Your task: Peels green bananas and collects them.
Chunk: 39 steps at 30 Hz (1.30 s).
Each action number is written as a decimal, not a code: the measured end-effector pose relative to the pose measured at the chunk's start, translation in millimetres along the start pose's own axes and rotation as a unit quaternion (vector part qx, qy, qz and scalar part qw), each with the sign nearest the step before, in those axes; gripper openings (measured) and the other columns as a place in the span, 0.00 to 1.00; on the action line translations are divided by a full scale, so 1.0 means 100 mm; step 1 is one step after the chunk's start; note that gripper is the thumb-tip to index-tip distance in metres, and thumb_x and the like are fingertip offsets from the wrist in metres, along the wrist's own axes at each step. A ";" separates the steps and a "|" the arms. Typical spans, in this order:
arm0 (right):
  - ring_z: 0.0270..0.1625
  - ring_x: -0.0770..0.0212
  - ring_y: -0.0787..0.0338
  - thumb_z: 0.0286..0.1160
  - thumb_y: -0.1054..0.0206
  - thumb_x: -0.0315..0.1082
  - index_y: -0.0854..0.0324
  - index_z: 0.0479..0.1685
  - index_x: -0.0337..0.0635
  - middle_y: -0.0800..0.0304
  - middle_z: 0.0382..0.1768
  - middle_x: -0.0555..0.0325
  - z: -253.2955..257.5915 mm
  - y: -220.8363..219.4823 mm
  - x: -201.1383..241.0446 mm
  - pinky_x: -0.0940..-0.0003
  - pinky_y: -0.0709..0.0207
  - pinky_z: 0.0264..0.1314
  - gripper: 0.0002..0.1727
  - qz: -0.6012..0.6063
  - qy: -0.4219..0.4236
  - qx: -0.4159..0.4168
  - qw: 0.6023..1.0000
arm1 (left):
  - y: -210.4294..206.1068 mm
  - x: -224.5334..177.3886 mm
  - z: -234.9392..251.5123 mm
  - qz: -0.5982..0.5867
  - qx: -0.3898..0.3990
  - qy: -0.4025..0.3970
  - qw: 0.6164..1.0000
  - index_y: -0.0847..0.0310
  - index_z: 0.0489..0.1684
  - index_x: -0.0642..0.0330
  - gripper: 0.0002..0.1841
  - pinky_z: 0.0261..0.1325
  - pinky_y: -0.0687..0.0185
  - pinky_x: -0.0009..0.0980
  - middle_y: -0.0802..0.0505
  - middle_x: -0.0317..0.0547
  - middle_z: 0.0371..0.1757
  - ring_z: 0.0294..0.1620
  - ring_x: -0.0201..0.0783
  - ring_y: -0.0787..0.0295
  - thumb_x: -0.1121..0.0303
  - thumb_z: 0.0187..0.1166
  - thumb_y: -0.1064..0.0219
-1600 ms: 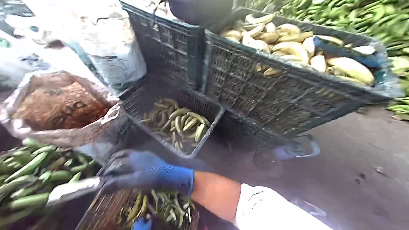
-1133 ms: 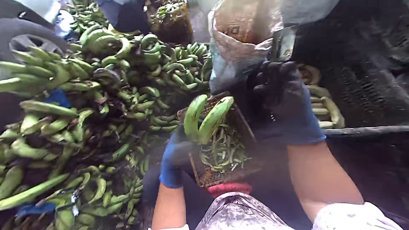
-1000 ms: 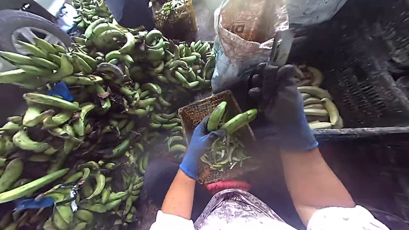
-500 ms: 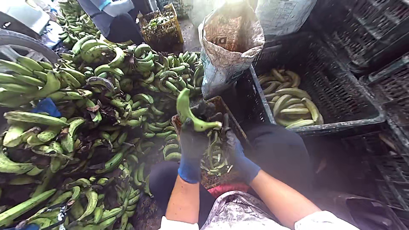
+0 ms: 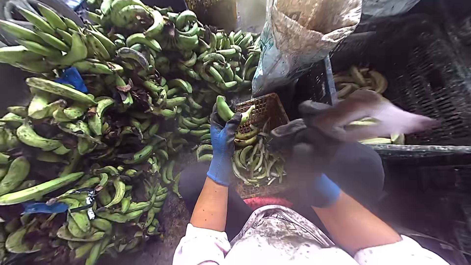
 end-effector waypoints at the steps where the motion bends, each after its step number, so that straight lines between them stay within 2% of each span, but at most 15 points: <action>1: 0.34 0.66 0.09 0.87 0.39 0.49 0.21 0.64 0.49 0.09 0.37 0.64 -0.15 0.07 -0.21 0.65 0.10 0.34 0.18 -0.049 -0.080 0.019 0.995 | 0.01 -0.02 -0.01 -0.024 0.009 0.004 1.000 0.35 0.83 0.42 0.33 0.61 0.14 0.33 0.13 0.38 0.67 0.60 0.33 0.14 0.66 0.77 0.28; 4: 0.40 0.58 0.08 0.90 0.45 0.48 0.22 0.71 0.44 0.08 0.45 0.54 -0.76 0.23 -0.85 0.54 0.11 0.44 0.23 -0.111 -0.454 0.118 0.876 | 0.10 -0.08 0.04 -0.184 0.067 0.054 0.979 0.34 0.80 0.43 0.29 0.56 0.11 0.38 0.12 0.44 0.61 0.55 0.37 0.11 0.68 0.78 0.31; 6: 0.36 0.59 0.08 0.89 0.45 0.48 0.23 0.70 0.42 0.08 0.41 0.54 -0.67 0.22 -0.86 0.58 0.10 0.37 0.24 -0.066 -0.508 0.105 0.852 | 0.14 -0.16 0.22 -0.260 0.083 0.086 0.958 0.25 0.67 0.48 0.19 0.49 0.09 0.40 0.08 0.46 0.51 0.46 0.40 0.08 0.67 0.78 0.35; 8: 0.34 0.58 0.07 0.86 0.43 0.48 0.23 0.69 0.42 0.08 0.40 0.55 -0.44 0.19 -0.64 0.59 0.10 0.34 0.23 -0.054 -0.453 0.085 0.886 | 0.15 -0.21 0.27 -0.254 0.106 0.091 0.957 0.26 0.71 0.42 0.17 0.53 0.10 0.39 0.09 0.42 0.56 0.51 0.38 0.09 0.56 0.87 0.45; 10: 0.31 0.60 0.06 0.84 0.41 0.55 0.21 0.66 0.46 0.06 0.38 0.58 -0.14 0.12 -0.45 0.60 0.08 0.32 0.25 -0.090 -0.357 0.076 0.927 | 0.02 -0.33 0.40 -0.214 0.075 0.091 0.970 0.27 0.76 0.37 0.23 0.43 0.11 0.34 0.10 0.37 0.46 0.41 0.33 0.11 0.43 0.91 0.54; 12: 0.30 0.65 0.07 0.83 0.40 0.59 0.20 0.62 0.45 0.06 0.36 0.63 -0.03 0.02 -0.34 0.64 0.09 0.30 0.27 -0.130 -0.260 0.079 0.953 | -0.07 -0.38 0.47 -0.151 0.030 0.067 0.986 0.25 0.74 0.36 0.24 0.36 0.12 0.29 0.09 0.37 0.41 0.34 0.31 0.12 0.41 0.91 0.55; 15: 0.33 0.69 0.07 0.85 0.40 0.55 0.18 0.61 0.42 0.07 0.38 0.64 -0.10 -0.07 -0.32 0.66 0.08 0.32 0.25 -0.164 -0.199 0.081 0.963 | -0.13 -0.36 0.58 -0.117 0.026 -0.030 0.992 0.30 0.80 0.34 0.24 0.40 0.12 0.29 0.11 0.37 0.46 0.38 0.30 0.13 0.43 0.92 0.57; 22: 0.36 0.70 0.08 0.85 0.40 0.50 0.16 0.64 0.46 0.06 0.42 0.64 -0.25 -0.07 -0.48 0.64 0.10 0.36 0.22 -0.247 -0.216 0.092 0.940 | -0.24 -0.18 0.50 -0.160 0.023 -0.012 0.987 0.29 0.77 0.39 0.27 0.29 0.14 0.30 0.14 0.37 0.35 0.27 0.31 0.17 0.41 0.92 0.64; 24: 0.34 0.63 0.08 0.83 0.45 0.54 0.16 0.57 0.43 0.08 0.35 0.60 -0.19 -0.09 -0.56 0.56 0.12 0.36 0.25 -0.351 -0.202 0.107 0.908 | -0.31 -0.09 0.39 -0.130 0.018 0.034 0.991 0.26 0.76 0.41 0.31 0.38 0.08 0.39 0.08 0.43 0.44 0.37 0.37 0.09 0.38 0.91 0.66; 26: 0.37 0.47 0.07 0.82 0.50 0.57 0.16 0.51 0.36 0.09 0.33 0.48 -0.11 -0.11 -0.63 0.41 0.16 0.40 0.31 -0.436 -0.209 0.119 0.867 | -0.35 -0.03 0.27 -0.072 0.010 0.060 0.996 0.23 0.69 0.43 0.29 0.41 0.12 0.36 0.10 0.39 0.45 0.40 0.33 0.12 0.39 0.91 0.65; 28: 0.40 0.44 0.07 0.82 0.49 0.57 0.16 0.51 0.36 0.09 0.35 0.45 -0.06 -0.10 -0.64 0.38 0.17 0.44 0.31 -0.451 -0.215 0.120 0.858 | -0.35 0.00 0.28 -0.067 0.006 0.059 0.996 0.20 0.59 0.46 0.28 0.41 0.13 0.32 0.12 0.36 0.41 0.39 0.29 0.14 0.42 0.92 0.64; 31: 0.36 0.53 0.08 0.83 0.50 0.63 0.16 0.53 0.42 0.09 0.32 0.54 -0.04 -0.08 -0.56 0.44 0.15 0.38 0.33 -0.425 -0.193 0.116 0.876 | -0.23 -0.05 0.41 -0.110 0.082 0.028 0.990 0.26 0.76 0.43 0.28 0.53 0.12 0.37 0.10 0.40 0.58 0.52 0.35 0.12 0.42 0.92 0.63; 33: 0.40 0.50 0.07 0.83 0.50 0.61 0.16 0.55 0.41 0.08 0.35 0.51 -0.04 -0.12 -0.50 0.43 0.15 0.42 0.32 -0.447 -0.179 0.125 0.868 | -0.17 -0.15 0.46 -0.120 0.095 0.004 0.988 0.36 0.86 0.36 0.26 0.57 0.11 0.47 0.12 0.45 0.68 0.59 0.44 0.11 0.46 0.93 0.60; 36: 0.47 0.38 0.07 0.81 0.43 0.50 0.18 0.65 0.35 0.07 0.43 0.40 0.00 -0.18 -0.50 0.36 0.18 0.50 0.28 -0.497 -0.172 0.129 0.840 | -0.24 -0.18 0.41 -0.142 0.054 0.019 0.988 0.27 0.76 0.42 0.23 0.50 0.10 0.45 0.10 0.45 0.56 0.50 0.41 0.11 0.50 0.93 0.62; 39: 0.48 0.35 0.08 0.82 0.43 0.47 0.18 0.59 0.34 0.08 0.44 0.37 0.09 -0.20 -0.59 0.33 0.20 0.50 0.24 -0.512 -0.217 0.147 0.818 | -0.29 -0.14 0.30 -0.109 0.027 0.068 0.991 0.20 0.68 0.42 0.30 0.48 0.13 0.34 0.09 0.36 0.51 0.48 0.30 0.12 0.40 0.92 0.67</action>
Point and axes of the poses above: each hand's wrist, its own z-axis towards the middle knuckle, its own y-axis out of the back of the hand, x = y × z, the point moved 3 cm from there along z, towards the middle knuckle
